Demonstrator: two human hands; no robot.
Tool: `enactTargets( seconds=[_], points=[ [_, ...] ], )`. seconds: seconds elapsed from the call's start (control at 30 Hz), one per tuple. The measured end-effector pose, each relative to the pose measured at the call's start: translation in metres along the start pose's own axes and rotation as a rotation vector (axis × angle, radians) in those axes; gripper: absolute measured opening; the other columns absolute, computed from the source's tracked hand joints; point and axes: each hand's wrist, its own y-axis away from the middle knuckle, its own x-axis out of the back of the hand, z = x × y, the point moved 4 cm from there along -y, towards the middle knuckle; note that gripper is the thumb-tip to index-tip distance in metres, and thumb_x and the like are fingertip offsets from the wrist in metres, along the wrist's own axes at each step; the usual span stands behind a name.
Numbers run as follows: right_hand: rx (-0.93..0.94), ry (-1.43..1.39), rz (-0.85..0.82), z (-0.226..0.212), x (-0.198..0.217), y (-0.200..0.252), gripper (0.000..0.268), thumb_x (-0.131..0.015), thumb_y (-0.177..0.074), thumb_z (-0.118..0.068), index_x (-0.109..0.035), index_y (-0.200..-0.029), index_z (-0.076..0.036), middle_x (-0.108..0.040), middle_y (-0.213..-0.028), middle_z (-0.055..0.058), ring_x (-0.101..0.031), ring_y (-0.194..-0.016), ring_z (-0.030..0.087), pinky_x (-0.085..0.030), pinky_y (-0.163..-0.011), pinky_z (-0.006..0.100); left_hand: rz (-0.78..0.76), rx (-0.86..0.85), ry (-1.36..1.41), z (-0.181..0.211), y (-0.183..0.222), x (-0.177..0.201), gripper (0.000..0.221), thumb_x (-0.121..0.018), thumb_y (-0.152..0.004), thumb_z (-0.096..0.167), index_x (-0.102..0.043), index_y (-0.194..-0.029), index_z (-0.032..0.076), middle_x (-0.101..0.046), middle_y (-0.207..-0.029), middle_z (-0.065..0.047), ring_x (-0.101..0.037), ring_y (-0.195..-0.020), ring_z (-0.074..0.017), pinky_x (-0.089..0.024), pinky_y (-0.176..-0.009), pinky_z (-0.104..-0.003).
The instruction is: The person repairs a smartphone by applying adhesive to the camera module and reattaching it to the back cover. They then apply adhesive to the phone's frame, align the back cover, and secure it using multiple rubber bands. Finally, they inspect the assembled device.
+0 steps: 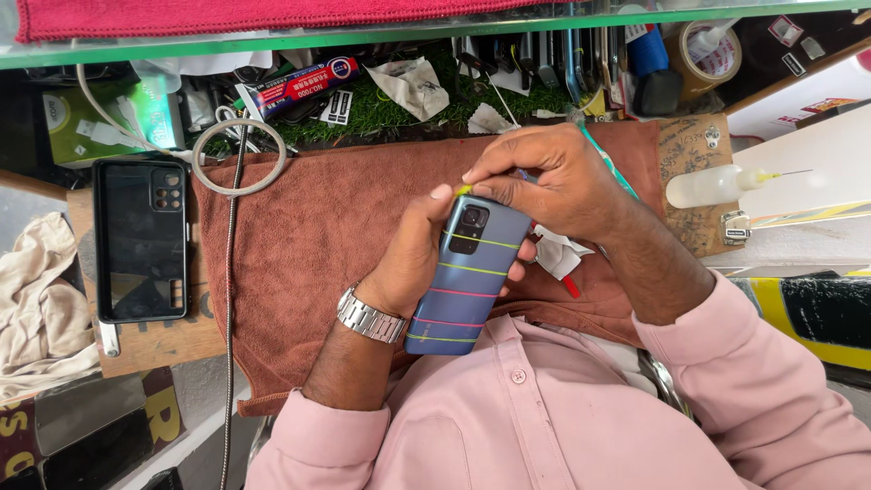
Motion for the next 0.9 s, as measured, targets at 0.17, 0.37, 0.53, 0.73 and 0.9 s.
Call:
enactTargets(
  seconds=[0.17, 0.37, 0.53, 0.73, 0.9],
  points=[
    [-0.049, -0.088, -0.03, 0.013, -0.006, 0.001, 0.011, -0.076, -0.097, -0.011, -0.076, -0.104, -0.003, -0.075, -0.094, 0.006, -0.071, -0.085, 0.012, -0.056, -0.074, 0.025, 0.044, 0.033, -0.009, -0.003, -0.001, 0.002, 0.066, -0.026, -0.103, 0.047, -0.059, -0.131, -0.002, -0.072, -0.111, -0.02, -0.071, -0.093, -0.0255, -0.061, -0.082, -0.041],
    [-0.095, -0.235, -0.093, 0.026, -0.006, 0.004, 0.009, -0.072, -0.097, -0.011, -0.075, -0.101, -0.004, -0.073, -0.094, 0.006, -0.07, -0.089, 0.012, -0.056, -0.078, 0.026, 0.073, 0.077, -0.065, -0.009, -0.003, 0.009, 0.071, -0.025, -0.105, 0.05, -0.059, -0.132, -0.006, -0.071, -0.113, -0.022, -0.071, -0.095, -0.0272, -0.059, -0.083, -0.042],
    [-0.08, -0.786, -0.089, 0.043, -0.001, 0.025, 0.037, -0.066, -0.098, -0.043, -0.063, -0.082, -0.009, -0.06, -0.107, 0.003, -0.056, -0.113, 0.016, -0.042, -0.105, 0.036, -0.068, -0.021, 0.184, 0.002, 0.002, 0.008, 0.074, -0.025, -0.098, 0.048, -0.054, -0.14, -0.007, -0.066, -0.125, -0.028, -0.07, -0.106, -0.0347, -0.059, -0.093, -0.05],
    [0.02, -1.76, 0.289, 0.075, 0.009, 0.066, 0.059, -0.058, -0.098, -0.059, -0.065, -0.092, 0.0, -0.065, -0.086, 0.012, -0.06, -0.099, 0.029, -0.044, -0.111, 0.045, 0.002, -0.3, 0.277, 0.021, 0.003, 0.016, 0.07, -0.026, -0.101, 0.047, -0.039, -0.154, 0.003, -0.062, -0.132, -0.031, -0.068, -0.111, -0.0381, -0.058, -0.096, -0.055],
    [-0.119, -2.141, 0.724, 0.073, -0.001, 0.069, 0.109, -0.052, -0.089, -0.077, -0.035, -0.154, 0.008, -0.04, -0.144, 0.026, -0.045, -0.127, 0.048, -0.042, -0.108, 0.056, 0.041, -0.296, 0.029, 0.01, -0.001, 0.007, 0.078, -0.036, -0.103, 0.049, -0.033, -0.164, -0.001, -0.06, -0.141, -0.025, -0.065, -0.119, -0.0299, -0.054, -0.105, -0.048]
  ],
)
